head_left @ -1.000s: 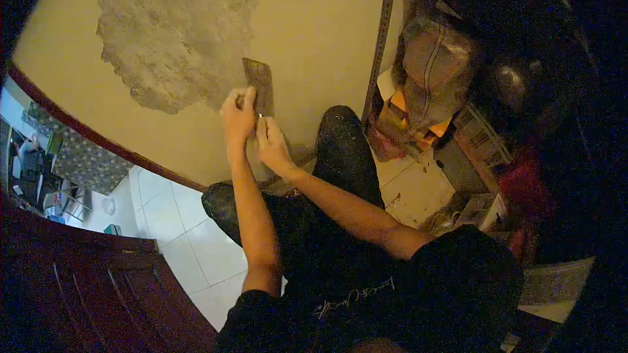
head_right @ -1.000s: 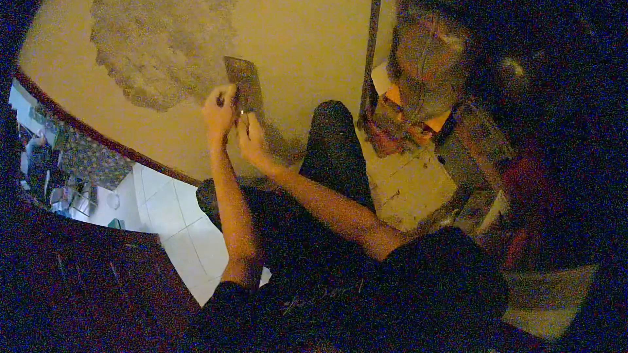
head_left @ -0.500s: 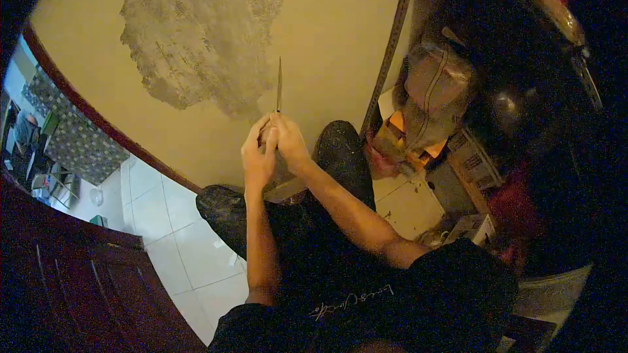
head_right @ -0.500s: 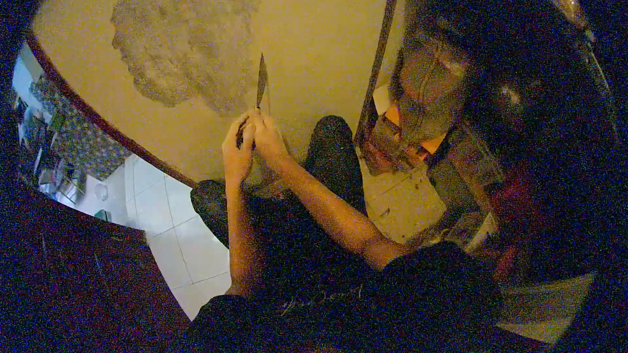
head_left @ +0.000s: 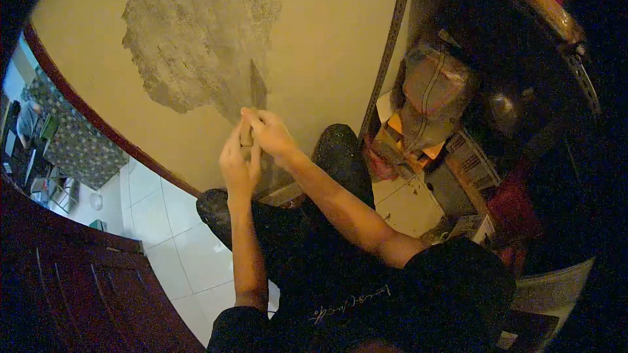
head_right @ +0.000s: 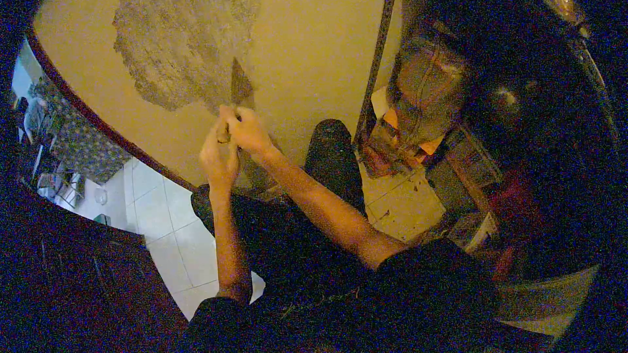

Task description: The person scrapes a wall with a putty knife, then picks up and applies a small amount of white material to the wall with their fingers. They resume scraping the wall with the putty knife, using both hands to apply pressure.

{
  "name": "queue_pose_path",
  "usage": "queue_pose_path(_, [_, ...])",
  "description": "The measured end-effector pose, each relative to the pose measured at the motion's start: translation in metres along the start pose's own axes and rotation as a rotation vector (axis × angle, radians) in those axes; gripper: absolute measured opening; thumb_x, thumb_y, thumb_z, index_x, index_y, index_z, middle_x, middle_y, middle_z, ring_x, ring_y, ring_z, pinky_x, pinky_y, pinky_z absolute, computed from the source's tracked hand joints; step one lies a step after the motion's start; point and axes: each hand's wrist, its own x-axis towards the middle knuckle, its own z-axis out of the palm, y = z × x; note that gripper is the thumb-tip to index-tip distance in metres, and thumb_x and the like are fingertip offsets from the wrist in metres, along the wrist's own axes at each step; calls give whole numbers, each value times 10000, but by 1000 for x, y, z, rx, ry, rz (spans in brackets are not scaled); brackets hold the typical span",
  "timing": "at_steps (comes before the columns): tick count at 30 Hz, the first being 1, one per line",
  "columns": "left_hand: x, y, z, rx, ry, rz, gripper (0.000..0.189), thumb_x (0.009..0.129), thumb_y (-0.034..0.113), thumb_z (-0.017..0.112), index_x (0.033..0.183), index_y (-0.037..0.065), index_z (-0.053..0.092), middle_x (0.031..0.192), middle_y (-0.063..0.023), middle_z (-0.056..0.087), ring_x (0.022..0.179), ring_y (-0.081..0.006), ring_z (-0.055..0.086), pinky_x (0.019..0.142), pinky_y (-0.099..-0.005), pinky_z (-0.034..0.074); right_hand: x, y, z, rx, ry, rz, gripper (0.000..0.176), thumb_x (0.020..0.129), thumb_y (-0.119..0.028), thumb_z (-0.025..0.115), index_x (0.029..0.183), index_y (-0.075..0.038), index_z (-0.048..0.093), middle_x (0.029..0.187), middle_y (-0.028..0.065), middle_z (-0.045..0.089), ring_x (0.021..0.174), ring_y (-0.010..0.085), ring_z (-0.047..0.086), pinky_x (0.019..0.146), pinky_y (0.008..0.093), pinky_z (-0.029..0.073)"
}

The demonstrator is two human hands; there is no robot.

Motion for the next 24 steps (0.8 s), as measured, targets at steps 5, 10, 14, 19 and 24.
queue_pose_path(5, [29, 1, -8, -77, 48, -36, 332, 844, 94, 623, 1160, -1, 590, 1078, -186, 647, 937, -320, 648, 801, -360, 504, 3, -25, 11, 76, -7, 52, 412, 942, -394, 521, 741, -44, 601, 619, 21, 542, 555, 114, 491, 522, 269, 407])
queue_pose_path(10, [44, -16, -10, -328, 83, -221, 261, 879, 128, 625, 1105, -2, 621, 1001, -156, 676, 883, -180, 662, 763, -297, 504, 41, -8, 20, 221, 35, 80, 399, 945, -377, 515, 764, -29, 583, 583, 30, 513, 443, 123, 443, 385, 283, 341])
queue_pose_path(14, [48, -37, -12, -339, 138, -246, 267, 883, 134, 628, 1109, -8, 619, 953, -130, 684, 836, -173, 660, 761, -296, 506, 52, -4, 33, 327, 111, 164, 439, 907, -404, 535, 789, 14, 605, 648, 90, 574, 444, 175, 478, 411, 341, 372])
queue_pose_path(19, [66, -34, -38, 102, 4, -308, 246, 819, 238, 701, 888, 8, 649, 771, -145, 670, 691, -239, 644, 645, -314, 495, 60, -1, 46, 316, 81, 49, 403, 957, -316, 504, 708, -2, 546, 545, 52, 489, 370, 141, 402, 336, 309, 317])
queue_pose_path(24, [93, -25, -40, 488, -160, -124, 332, 799, 319, 688, 755, 1, 601, 711, -198, 623, 644, -376, 587, 586, -398, 464, 66, -3, 48, 203, 124, 77, 427, 942, -336, 525, 666, -12, 553, 548, 66, 503, 374, 154, 416, 340, 312, 321])
